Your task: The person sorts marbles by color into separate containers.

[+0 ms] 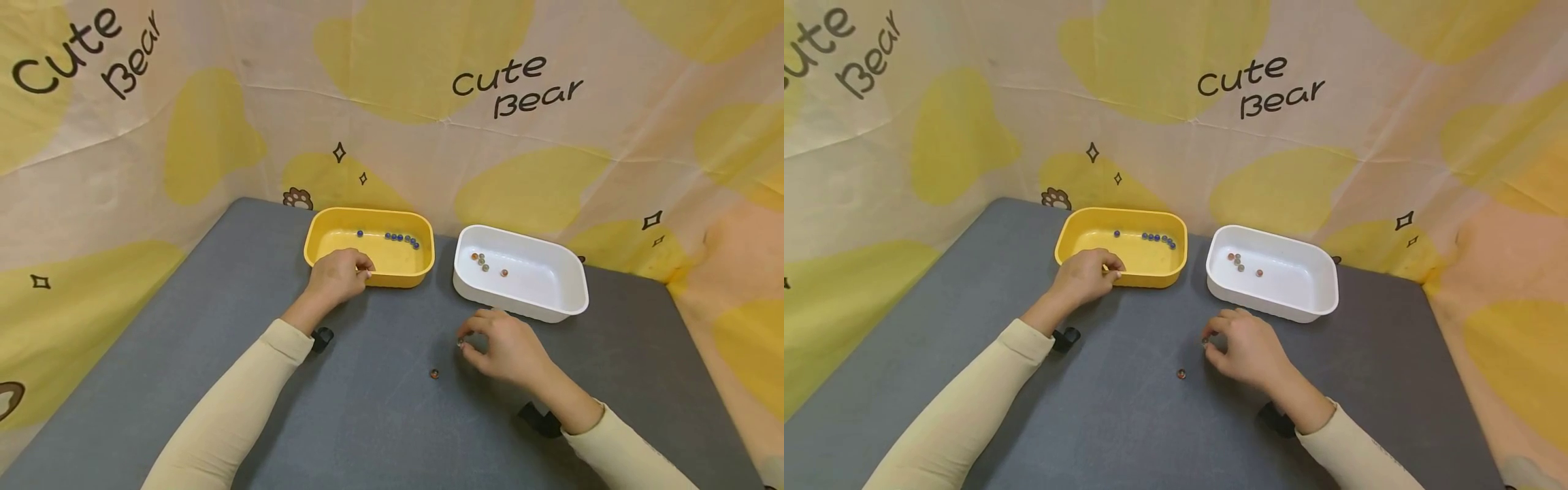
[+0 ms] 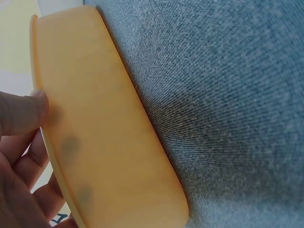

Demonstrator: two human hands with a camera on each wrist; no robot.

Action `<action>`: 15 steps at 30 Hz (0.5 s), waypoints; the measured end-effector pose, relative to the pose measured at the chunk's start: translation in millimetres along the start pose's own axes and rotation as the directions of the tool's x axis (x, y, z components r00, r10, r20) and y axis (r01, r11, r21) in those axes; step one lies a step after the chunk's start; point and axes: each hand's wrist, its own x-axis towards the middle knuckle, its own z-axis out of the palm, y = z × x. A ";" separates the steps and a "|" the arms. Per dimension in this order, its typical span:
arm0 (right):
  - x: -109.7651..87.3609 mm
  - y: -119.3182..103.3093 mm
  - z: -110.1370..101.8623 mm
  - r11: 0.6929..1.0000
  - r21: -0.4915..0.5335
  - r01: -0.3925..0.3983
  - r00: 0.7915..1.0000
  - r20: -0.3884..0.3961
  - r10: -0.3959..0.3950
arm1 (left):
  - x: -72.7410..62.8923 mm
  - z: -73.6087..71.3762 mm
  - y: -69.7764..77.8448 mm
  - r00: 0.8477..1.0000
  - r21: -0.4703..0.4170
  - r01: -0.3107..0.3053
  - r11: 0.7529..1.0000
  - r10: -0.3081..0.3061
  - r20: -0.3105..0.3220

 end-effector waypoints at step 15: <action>20.0 17.9 -27.6 0.997 0.063 -0.049 0.995 -0.082 0.054 | -0.5 0.5 -0.4 1.000 0.002 0.002 1.000 -0.002 -0.001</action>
